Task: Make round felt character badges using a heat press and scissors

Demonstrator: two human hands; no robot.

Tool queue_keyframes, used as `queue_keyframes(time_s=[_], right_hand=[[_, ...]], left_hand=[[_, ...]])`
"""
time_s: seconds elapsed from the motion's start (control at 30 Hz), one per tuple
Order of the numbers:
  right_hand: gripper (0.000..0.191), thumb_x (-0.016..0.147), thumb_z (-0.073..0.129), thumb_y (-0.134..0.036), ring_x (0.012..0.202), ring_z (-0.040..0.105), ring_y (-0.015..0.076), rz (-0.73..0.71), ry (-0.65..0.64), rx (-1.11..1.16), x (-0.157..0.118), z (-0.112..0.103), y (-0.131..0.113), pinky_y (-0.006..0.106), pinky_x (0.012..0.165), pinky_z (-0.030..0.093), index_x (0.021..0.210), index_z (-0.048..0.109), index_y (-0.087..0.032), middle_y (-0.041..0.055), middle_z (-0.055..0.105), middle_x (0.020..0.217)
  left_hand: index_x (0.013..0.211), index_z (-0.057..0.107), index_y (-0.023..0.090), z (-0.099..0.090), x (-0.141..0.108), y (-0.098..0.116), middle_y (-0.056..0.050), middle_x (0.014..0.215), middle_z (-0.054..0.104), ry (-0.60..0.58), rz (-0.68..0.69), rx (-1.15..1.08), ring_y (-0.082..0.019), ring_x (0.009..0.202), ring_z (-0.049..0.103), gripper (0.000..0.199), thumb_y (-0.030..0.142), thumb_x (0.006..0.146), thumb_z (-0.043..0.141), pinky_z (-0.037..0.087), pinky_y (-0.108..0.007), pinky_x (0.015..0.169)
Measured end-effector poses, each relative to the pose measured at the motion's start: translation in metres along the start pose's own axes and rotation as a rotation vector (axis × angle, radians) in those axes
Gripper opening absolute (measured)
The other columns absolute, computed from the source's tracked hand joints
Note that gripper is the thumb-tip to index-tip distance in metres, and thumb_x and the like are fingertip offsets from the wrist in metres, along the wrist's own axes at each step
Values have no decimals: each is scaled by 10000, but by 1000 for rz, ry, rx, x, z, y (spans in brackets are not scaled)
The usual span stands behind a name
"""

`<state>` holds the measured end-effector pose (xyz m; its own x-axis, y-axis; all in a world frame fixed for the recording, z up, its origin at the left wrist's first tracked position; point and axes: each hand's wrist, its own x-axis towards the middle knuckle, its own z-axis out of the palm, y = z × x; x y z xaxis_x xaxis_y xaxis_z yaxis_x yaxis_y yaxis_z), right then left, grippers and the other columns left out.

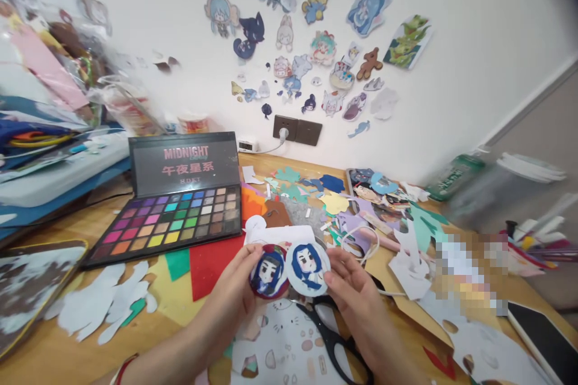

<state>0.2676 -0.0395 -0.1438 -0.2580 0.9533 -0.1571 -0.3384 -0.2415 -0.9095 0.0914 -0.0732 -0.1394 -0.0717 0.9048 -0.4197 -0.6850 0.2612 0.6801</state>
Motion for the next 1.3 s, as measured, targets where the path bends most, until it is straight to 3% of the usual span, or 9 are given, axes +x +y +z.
queue_keyframes(time_s=[0.17, 0.33, 0.53, 0.67, 0.8, 0.9, 1.0, 1.1, 1.3], right_hand=[[260, 647, 764, -290, 766, 618, 141, 32, 52, -34, -4, 3, 2, 248, 719, 487, 868, 655, -208, 20, 678, 826], [234, 610, 783, -299, 812, 635, 179, -16, 99, 201, -3, -7, 8, 315, 781, 494, 823, 710, -232, 37, 704, 883], [344, 713, 680, -389, 988, 580, 243, 164, -210, 225, -4, 0, 7, 371, 815, 455, 1020, 684, -233, 80, 656, 1086], [323, 792, 575, -441, 1061, 530, 244, 129, -228, 204, -6, 3, 3, 366, 859, 422, 1002, 696, -228, 66, 611, 1179], [393, 846, 452, -499, 973, 565, 210, 257, -371, 305, -4, -1, -2, 329, 765, 443, 1039, 682, -246, 61, 635, 1133], [392, 829, 464, -522, 883, 592, 192, 247, -364, 284, -1, -5, -3, 318, 733, 440, 1057, 671, -279, 52, 661, 1068], [457, 819, 484, -542, 686, 593, 166, 266, -368, 82, -1, -7, -2, 338, 795, 410, 1101, 656, -227, 59, 677, 752], [474, 855, 394, -541, 534, 534, 139, 300, -459, 200, -5, -7, -4, 344, 760, 410, 1155, 620, -253, 6, 558, 507], [484, 837, 444, -538, 670, 577, 173, 337, -376, 158, -8, -3, -7, 337, 793, 382, 1176, 608, -234, 43, 611, 599]], left_hand=[[1044, 452, 186, -1, 1, -2, -70, 979, 630, -119, 14, -46, -196, 867, 630, 221, 188, 851, 560, 531, -333, 766], [1063, 460, 161, -4, 1, 0, -103, 1057, 585, -139, -71, -150, -255, 962, 591, 193, 260, 897, 461, 501, -397, 808], [1084, 487, 128, 1, -3, 8, -113, 1111, 566, -128, -124, -201, -239, 1003, 554, 251, 264, 921, 353, 486, -347, 803], [1068, 494, 125, 7, -6, 14, -113, 1095, 570, -105, -128, -221, -233, 994, 557, 247, 272, 910, 373, 484, -313, 767], [1040, 501, 131, 5, -3, 14, -106, 1059, 576, -107, -113, -231, -228, 955, 571, 225, 256, 902, 374, 485, -319, 757], [1044, 495, 131, 1, 1, 10, -105, 1054, 565, -159, -132, -217, -236, 919, 575, 234, 277, 897, 385, 494, -351, 751], [1079, 474, 138, -2, 3, 6, -94, 1019, 557, -120, -162, -155, -231, 885, 575, 271, 308, 903, 357, 506, -350, 706], [1133, 432, 153, -2, 2, 6, -89, 993, 559, -111, -167, -110, -235, 858, 587, 304, 333, 899, 361, 516, -338, 653], [1125, 443, 142, -1, 3, 8, -87, 959, 573, -137, -141, -92, -217, 793, 601, 293, 293, 877, 402, 503, -287, 585]])
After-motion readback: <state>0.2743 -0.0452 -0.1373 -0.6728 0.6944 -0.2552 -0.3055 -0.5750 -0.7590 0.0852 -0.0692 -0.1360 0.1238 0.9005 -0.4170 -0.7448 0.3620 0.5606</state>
